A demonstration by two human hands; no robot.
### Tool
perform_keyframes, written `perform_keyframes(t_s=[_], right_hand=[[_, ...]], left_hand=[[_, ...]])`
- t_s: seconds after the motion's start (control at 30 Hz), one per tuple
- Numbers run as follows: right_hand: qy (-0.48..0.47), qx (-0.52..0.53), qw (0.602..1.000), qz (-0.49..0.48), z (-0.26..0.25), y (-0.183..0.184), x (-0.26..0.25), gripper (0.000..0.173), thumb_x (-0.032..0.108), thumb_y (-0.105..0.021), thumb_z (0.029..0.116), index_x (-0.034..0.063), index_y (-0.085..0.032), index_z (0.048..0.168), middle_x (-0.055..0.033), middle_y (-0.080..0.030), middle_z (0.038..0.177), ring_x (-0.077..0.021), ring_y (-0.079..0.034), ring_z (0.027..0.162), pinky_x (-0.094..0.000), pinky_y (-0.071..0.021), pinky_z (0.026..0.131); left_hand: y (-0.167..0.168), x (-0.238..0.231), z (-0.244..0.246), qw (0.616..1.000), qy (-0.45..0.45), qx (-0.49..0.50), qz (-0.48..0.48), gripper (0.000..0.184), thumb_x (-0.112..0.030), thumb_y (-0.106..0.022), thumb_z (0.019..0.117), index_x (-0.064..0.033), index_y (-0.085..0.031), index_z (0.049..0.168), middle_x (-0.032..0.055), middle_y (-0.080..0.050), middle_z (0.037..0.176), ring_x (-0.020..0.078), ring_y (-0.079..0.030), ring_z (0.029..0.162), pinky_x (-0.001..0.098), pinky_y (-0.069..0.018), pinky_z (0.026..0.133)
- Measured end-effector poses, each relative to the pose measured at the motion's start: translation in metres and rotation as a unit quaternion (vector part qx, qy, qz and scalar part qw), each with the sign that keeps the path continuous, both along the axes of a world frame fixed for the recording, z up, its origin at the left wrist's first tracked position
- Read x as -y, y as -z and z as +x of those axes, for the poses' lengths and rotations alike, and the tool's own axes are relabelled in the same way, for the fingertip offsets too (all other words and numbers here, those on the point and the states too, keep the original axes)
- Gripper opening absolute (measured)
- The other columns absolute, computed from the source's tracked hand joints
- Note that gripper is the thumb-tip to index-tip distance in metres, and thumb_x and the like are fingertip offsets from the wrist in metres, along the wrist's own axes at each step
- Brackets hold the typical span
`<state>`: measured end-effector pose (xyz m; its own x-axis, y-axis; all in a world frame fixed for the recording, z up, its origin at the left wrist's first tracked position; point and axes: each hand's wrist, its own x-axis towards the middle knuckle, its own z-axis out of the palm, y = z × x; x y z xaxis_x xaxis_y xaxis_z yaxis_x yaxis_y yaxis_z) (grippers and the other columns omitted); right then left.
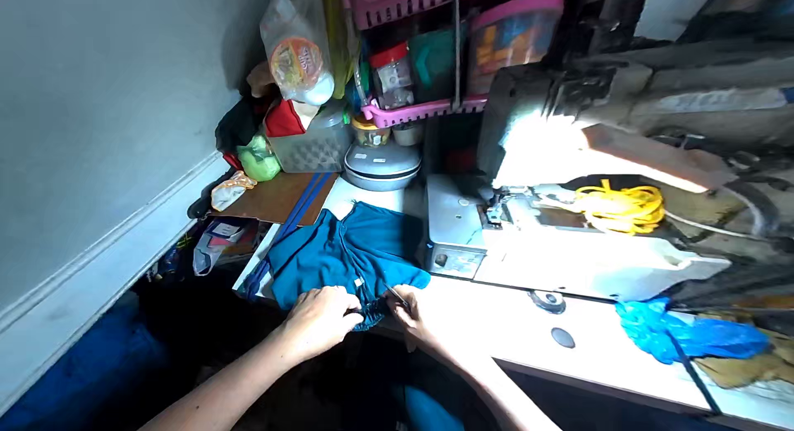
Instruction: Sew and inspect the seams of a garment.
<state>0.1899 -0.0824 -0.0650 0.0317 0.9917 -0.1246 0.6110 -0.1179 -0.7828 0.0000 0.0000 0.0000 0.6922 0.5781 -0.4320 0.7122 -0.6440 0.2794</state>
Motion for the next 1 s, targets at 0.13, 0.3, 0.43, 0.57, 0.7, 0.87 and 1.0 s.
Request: perform_keyframes(t_s=[0.13, 0.3, 0.43, 0.57, 0.7, 0.87, 1.0], right_hand=[[0.042, -0.234, 0.968, 0.074, 0.011, -0.003, 0.012, 0.025, 0.016, -0.049, 0.1053, 0.0044, -0.066, 0.119, 0.0033, -0.061, 0.082, 0.0004, -0.05, 0.056, -0.0182, -0.0445, 0.052], [0.03, -0.297, 0.943, 0.144, 0.024, -0.033, 0.036, 0.024, 0.022, -0.059, 0.1004, 0.0137, -0.069, 0.121, 0.0094, -0.066, 0.09, 0.0056, -0.051, 0.061, -0.0124, -0.0433, 0.055], [0.051, -0.242, 0.948, 0.203, 0.028, -0.049, 0.053, 0.031, 0.021, -0.066, 0.0951, 0.012, -0.07, 0.125, 0.0022, -0.067, 0.107, 0.0024, -0.062, 0.091, -0.0138, -0.0527, 0.077], [0.081, -0.237, 0.937, 0.245, 0.037, -0.052, 0.071, 0.028, 0.016, -0.063, 0.0974, 0.0075, -0.071, 0.123, 0.0037, -0.072, 0.11, 0.006, -0.065, 0.092, -0.0115, -0.0536, 0.08], [0.133, -0.187, 0.952, 0.203, 0.045, -0.051, 0.085, 0.025, 0.023, -0.057, 0.1019, 0.0058, -0.072, 0.113, 0.006, -0.07, 0.093, 0.0071, -0.061, 0.081, -0.0135, -0.0512, 0.075], [0.191, -0.194, 0.951, 0.146, 0.059, -0.029, 0.073, 0.028, 0.032, -0.055, 0.1029, 0.007, -0.069, 0.103, 0.0062, -0.057, 0.071, -0.0003, -0.05, 0.056, -0.0205, -0.0458, 0.054], [0.232, -0.193, 0.948, 0.103, 0.077, -0.026, 0.074, 0.032, 0.032, -0.051, 0.1059, 0.0047, -0.068, 0.108, 0.0045, -0.054, 0.063, -0.0037, -0.05, 0.048, -0.0225, -0.0461, 0.049]], left_hand=[[-0.008, -0.01, -0.01, 0.987, -0.01, 0.16, -0.026, 0.035, -0.027, -0.052, 0.1058, -0.0002, -0.072, 0.114, 0.0171, -0.072, 0.109, 0.0257, -0.067, 0.105, 0.0455, -0.0507, 0.096], [-0.034, -0.004, -0.014, 0.936, -0.02, 0.351, -0.031, 0.02, -0.028, -0.063, 0.0979, -0.0158, -0.074, 0.109, -0.0076, -0.069, 0.095, -0.0035, -0.058, 0.077, 0.0142, -0.0479, 0.07], [-0.041, -0.002, -0.005, 0.911, 0.01, 0.411, -0.035, 0.031, -0.028, -0.074, 0.0897, -0.0289, -0.067, 0.12, -0.0112, -0.069, 0.102, -0.0011, -0.06, 0.077, 0.0158, -0.0497, 0.067], [-0.05, -0.007, 0.007, 0.908, 0.027, 0.418, 0.012, 0.025, -0.029, -0.073, 0.0905, -0.0275, -0.073, 0.116, -0.0123, -0.07, 0.109, -0.0009, -0.064, 0.086, 0.0155, -0.0532, 0.07], [-0.045, -0.007, 0.037, 0.922, 0.002, 0.376, 0.09, 0.018, -0.03, -0.064, 0.0979, -0.0176, -0.076, 0.101, -0.0063, -0.07, 0.098, 0.0027, -0.065, 0.092, 0.0246, -0.0541, 0.083], [-0.036, 0.002, 0.118, 0.867, -0.167, 0.436, -0.174, 0.014, -0.008, -0.054, 0.1043, -0.0026, -0.064, 0.113, 0.0035, -0.061, 0.087, 0.0086, -0.059, 0.076, 0.0257, -0.0518, 0.069], [-0.031, -0.02, 0.167, 0.918, -0.038, 0.394, 0.025, 0.014, -0.013, -0.06, 0.1024, -0.0039, -0.071, 0.103, 0.0092, -0.069, 0.088, 0.0186, -0.066, 0.077, 0.041, -0.056, 0.075]])
